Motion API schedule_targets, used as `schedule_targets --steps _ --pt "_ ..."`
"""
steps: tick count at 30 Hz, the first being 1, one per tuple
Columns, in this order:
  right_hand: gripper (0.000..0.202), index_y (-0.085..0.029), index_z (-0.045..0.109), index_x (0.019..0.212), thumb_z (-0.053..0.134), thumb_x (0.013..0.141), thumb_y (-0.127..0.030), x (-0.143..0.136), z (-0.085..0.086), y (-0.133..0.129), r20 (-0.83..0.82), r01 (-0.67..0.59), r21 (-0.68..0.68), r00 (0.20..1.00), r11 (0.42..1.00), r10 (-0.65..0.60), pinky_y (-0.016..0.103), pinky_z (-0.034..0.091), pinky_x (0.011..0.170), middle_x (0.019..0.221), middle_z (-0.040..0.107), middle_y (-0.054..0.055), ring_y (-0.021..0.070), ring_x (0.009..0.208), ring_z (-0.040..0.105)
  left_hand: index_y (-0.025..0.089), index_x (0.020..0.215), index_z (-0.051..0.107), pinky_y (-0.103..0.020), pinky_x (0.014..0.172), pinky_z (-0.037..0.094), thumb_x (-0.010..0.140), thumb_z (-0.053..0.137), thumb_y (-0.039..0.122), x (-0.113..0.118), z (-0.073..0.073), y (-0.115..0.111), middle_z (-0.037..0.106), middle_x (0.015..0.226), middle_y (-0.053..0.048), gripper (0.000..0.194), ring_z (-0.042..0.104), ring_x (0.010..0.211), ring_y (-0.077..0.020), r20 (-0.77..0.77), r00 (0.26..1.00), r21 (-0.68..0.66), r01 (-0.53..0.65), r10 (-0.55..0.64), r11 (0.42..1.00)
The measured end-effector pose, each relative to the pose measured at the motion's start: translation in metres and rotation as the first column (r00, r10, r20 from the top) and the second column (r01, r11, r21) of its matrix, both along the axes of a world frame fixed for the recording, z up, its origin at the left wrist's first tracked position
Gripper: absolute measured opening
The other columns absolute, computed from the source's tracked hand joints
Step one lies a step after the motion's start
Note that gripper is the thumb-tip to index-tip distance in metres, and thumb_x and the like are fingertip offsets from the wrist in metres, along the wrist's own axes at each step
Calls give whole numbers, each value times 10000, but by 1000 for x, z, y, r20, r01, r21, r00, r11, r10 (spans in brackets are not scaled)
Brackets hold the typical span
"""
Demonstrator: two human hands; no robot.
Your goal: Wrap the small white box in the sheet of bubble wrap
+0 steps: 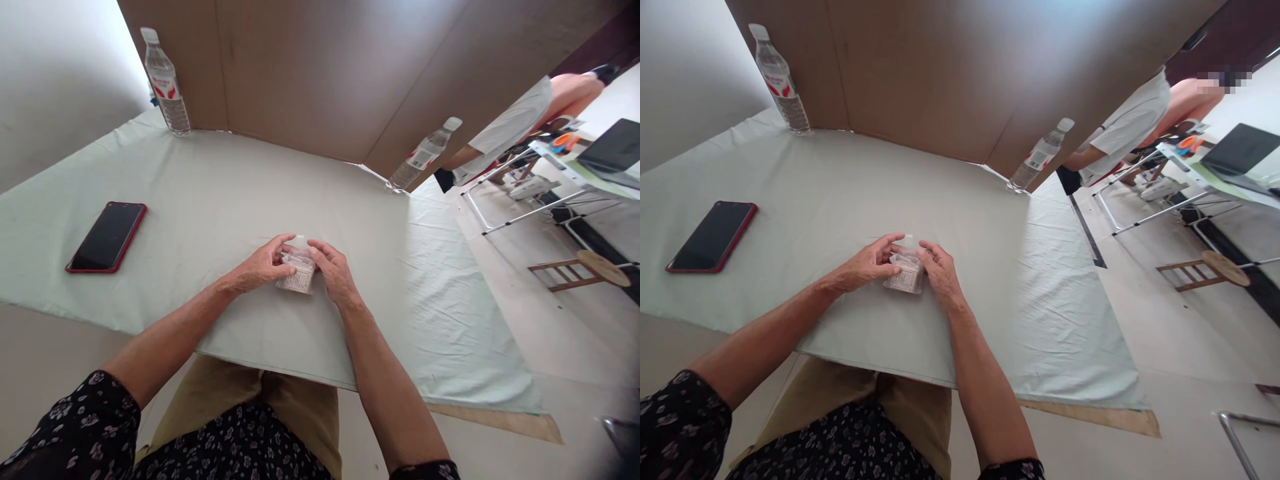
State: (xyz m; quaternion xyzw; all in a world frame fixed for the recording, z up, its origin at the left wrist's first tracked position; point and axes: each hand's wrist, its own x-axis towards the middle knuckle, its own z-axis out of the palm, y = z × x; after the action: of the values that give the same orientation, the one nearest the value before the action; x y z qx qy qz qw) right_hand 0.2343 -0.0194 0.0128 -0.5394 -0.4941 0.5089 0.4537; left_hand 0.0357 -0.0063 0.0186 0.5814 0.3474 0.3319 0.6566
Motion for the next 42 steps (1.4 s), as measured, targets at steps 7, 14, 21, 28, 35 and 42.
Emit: schedule_targets --steps 7,14,21,28,35,42 --pt "484 -198 678 1056 795 658 -447 -11 4 22 -125 15 1 992 1000 -14 366 542 813 872 732 33 189 809 671 172 1510 293 -359 904 488 731 738 283 1 5 -1 595 1234 -142 904 610 1105 -244 -17 1000 -48 -12 11 999" --pt "340 -220 688 972 767 691 -395 -16 3 18 -103 101 133 991 986 -88 325 518 771 820 678 3 149 755 612 171 1488 349 -350 858 485 756 735 316 1 1 1 619 1168 -118 840 622 1010 -212 -28 998 -39 -62 61 997" --pt "222 -238 698 966 684 765 -331 -17 4 9 56 30 283 997 959 -48 356 498 825 858 700 11 171 812 627 150 1413 445 -293 738 475 794 708 338 0 1 3 664 1003 -73 699 619 839 -161 -102 982 41 -157 160 987" --pt "86 -271 706 834 625 823 -297 -14 13 -2 390 -117 446 918 887 -75 416 466 938 905 743 21 228 929 654 119 1386 473 -258 647 427 842 631 403 0 1 4 646 908 -43 634 555 711 -117 -144 971 93 -178 190 980" --pt "93 -282 717 768 642 805 -242 -6 21 -9 466 -265 505 885 821 -1 467 424 1019 892 742 27 260 1050 650 104 1354 505 -277 703 460 879 544 388 2 -2 5 683 991 -75 555 588 764 -139 -190 956 158 -193 221 968" --pt "226 -253 691 975 708 771 -347 22 6 12 -34 124 329 992 936 -120 428 480 971 1049 734 45 236 1052 647 151 1320 555 -370 953 460 893 538 423 -8 -2 9 689 1169 -116 507 623 1107 -240 -188 928 170 -292 322 941"
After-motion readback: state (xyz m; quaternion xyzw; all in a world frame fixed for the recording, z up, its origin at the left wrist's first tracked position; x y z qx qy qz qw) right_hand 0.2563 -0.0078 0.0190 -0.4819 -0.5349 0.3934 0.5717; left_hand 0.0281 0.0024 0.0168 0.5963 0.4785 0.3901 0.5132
